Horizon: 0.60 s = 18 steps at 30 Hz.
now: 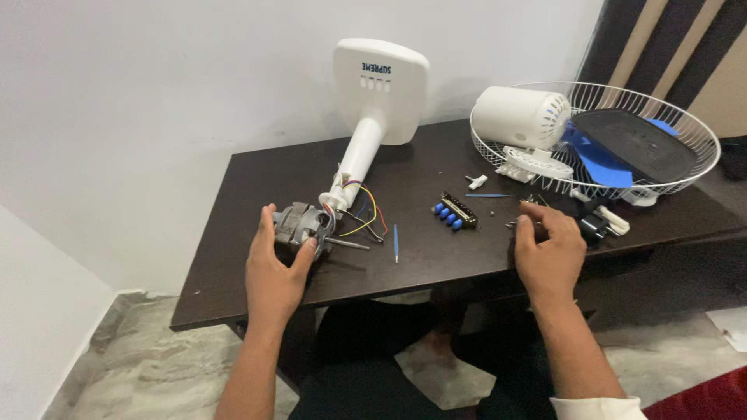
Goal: The person is repairing an electric fan motor. They use a screwdriver to adjust internal components and wires while holding the motor assembly. The fan housing and blades are disassembled on the table.
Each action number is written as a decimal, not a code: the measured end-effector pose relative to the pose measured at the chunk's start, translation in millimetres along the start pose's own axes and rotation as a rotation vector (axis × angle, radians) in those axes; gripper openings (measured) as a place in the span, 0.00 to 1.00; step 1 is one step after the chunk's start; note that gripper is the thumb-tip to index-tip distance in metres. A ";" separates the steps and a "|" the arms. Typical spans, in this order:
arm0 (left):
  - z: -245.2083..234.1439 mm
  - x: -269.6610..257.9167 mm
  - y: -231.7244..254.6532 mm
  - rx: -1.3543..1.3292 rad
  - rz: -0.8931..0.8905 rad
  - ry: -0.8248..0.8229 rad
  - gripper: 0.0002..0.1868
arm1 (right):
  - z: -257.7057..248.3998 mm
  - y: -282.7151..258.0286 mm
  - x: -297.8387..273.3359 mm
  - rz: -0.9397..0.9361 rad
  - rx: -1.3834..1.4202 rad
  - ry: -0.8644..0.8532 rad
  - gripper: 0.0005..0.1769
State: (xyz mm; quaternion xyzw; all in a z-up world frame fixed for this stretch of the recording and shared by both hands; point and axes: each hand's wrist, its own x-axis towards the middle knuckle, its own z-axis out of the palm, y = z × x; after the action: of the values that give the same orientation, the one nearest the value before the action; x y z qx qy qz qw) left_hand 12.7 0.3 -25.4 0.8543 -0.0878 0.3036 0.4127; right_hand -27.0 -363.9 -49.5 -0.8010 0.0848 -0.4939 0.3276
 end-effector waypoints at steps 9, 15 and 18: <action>-0.1 -2.2 -0.6 0.007 0.056 0.020 0.44 | 9.0 15.6 -5.5 -0.187 -0.236 -0.106 0.17; -1.1 -6.0 2.0 -0.009 0.049 0.054 0.34 | 11.4 18.8 -3.8 -0.190 -0.345 -0.160 0.23; -2.0 -7.2 1.6 -0.039 0.057 0.097 0.32 | 12.2 17.9 -4.2 -0.156 -0.362 -0.176 0.22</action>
State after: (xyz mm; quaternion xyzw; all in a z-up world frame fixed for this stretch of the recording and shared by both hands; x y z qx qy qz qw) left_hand 5.4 0.0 -27.6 0.8275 -0.0976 0.3545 0.4243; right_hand -15.4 -370.4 -67.1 -0.8908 0.0808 -0.4228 0.1452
